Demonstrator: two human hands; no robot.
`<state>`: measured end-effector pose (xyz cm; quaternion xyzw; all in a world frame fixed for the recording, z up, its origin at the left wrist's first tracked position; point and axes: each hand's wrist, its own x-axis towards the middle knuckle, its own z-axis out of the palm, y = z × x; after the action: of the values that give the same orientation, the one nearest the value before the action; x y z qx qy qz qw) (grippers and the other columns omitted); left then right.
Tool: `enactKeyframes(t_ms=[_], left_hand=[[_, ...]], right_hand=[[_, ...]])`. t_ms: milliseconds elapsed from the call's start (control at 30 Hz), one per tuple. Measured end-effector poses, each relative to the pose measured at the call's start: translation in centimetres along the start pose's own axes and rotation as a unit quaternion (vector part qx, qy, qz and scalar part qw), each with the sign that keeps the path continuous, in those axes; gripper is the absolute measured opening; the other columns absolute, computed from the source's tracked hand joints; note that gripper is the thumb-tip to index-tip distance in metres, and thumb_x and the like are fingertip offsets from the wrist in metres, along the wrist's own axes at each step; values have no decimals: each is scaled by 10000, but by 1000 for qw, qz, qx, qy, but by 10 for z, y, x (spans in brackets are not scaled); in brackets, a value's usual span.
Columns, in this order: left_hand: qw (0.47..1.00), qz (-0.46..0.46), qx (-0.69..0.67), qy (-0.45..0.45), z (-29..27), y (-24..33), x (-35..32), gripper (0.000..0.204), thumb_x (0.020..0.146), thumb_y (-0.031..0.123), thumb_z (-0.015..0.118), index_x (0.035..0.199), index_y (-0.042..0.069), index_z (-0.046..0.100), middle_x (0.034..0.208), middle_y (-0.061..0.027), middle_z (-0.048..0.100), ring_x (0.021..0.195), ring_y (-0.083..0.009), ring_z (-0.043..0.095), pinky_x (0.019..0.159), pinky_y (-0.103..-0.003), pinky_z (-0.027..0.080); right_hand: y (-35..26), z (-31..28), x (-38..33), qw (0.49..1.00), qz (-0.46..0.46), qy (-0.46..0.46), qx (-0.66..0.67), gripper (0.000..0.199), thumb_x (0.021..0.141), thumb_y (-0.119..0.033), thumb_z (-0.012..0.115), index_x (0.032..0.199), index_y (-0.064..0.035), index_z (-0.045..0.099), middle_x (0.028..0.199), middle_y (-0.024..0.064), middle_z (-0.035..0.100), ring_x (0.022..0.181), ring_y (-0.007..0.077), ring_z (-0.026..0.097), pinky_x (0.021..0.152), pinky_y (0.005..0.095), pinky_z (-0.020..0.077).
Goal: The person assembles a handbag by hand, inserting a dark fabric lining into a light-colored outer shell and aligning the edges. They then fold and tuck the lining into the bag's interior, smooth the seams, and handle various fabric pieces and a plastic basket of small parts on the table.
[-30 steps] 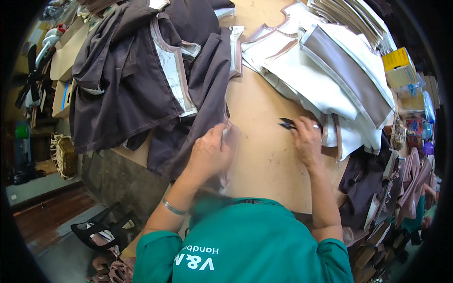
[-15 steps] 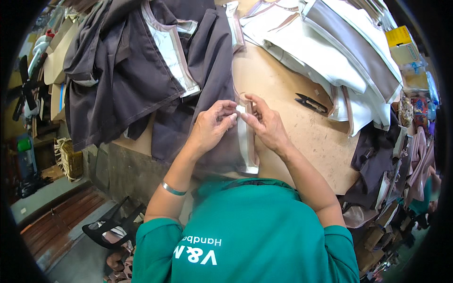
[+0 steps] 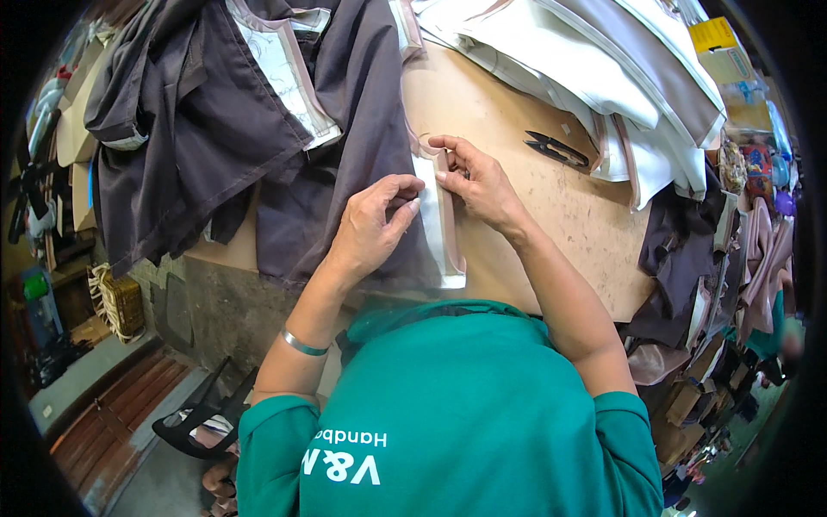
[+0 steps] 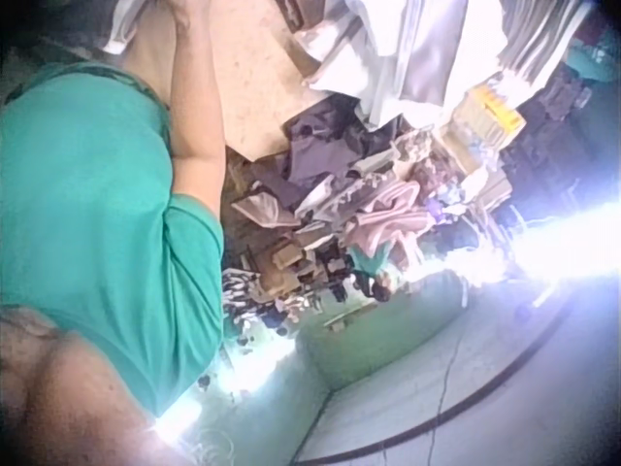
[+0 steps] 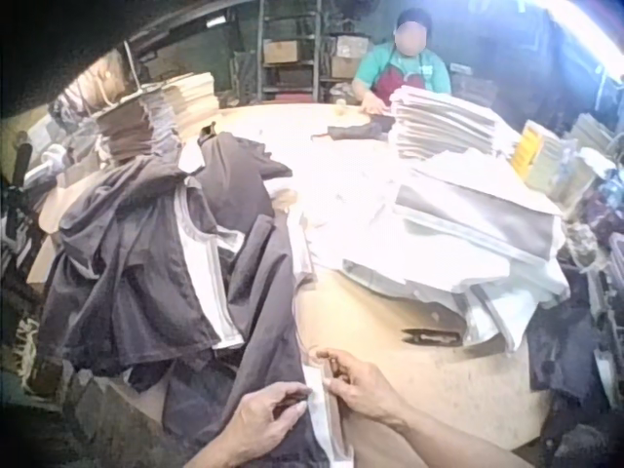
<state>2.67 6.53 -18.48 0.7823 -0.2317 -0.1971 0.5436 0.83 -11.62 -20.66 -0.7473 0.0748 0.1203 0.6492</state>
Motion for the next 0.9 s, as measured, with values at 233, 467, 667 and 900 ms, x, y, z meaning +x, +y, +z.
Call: enactKeyframes(t_ms=[233, 467, 667, 900], left_hand=[[998, 32, 42, 30, 2, 11, 2, 204, 791, -16, 549, 995, -13, 563, 944, -96, 612, 857, -165, 594, 765, -265, 471], [989, 106, 107, 5, 16, 11, 6, 232, 777, -10, 568, 1009, -1, 554, 1021, -111, 580, 883, -173, 575, 757, -269, 475], [998, 20, 32, 47, 33, 24, 9, 399, 770, 57, 608, 1140, 16, 462, 1083, -137, 512, 877, -200, 564, 700, -293, 510], [1000, 9, -6, 6, 29, 16, 27, 374, 800, -4, 554, 1160, -7, 454, 1103, -125, 513, 913, -154, 558, 748, -259, 508]], right_hand=[[0, -11, -3, 978, 60, -40, 195, 368, 806, -23, 506, 1172, -45, 478, 892, 1, 551, 764, 49, 502, 686, 188, 422], [4, -23, -10, 961, 89, 11, 262, 319, 831, -56, 498, 1149, -70, 500, 851, -4, 559, 715, 39, 516, 577, 172, 421], [-3, -26, -23, 939, 94, -29, 330, 351, 862, -115, 496, 1204, -51, 448, 868, 8, 559, 681, 50, 522, 572, 173, 449], [2, -20, -49, 997, -32, 4, 69, 605, 754, -75, 613, 1287, -10, 334, 1015, 117, 573, 837, 154, 565, 766, 282, 461]])
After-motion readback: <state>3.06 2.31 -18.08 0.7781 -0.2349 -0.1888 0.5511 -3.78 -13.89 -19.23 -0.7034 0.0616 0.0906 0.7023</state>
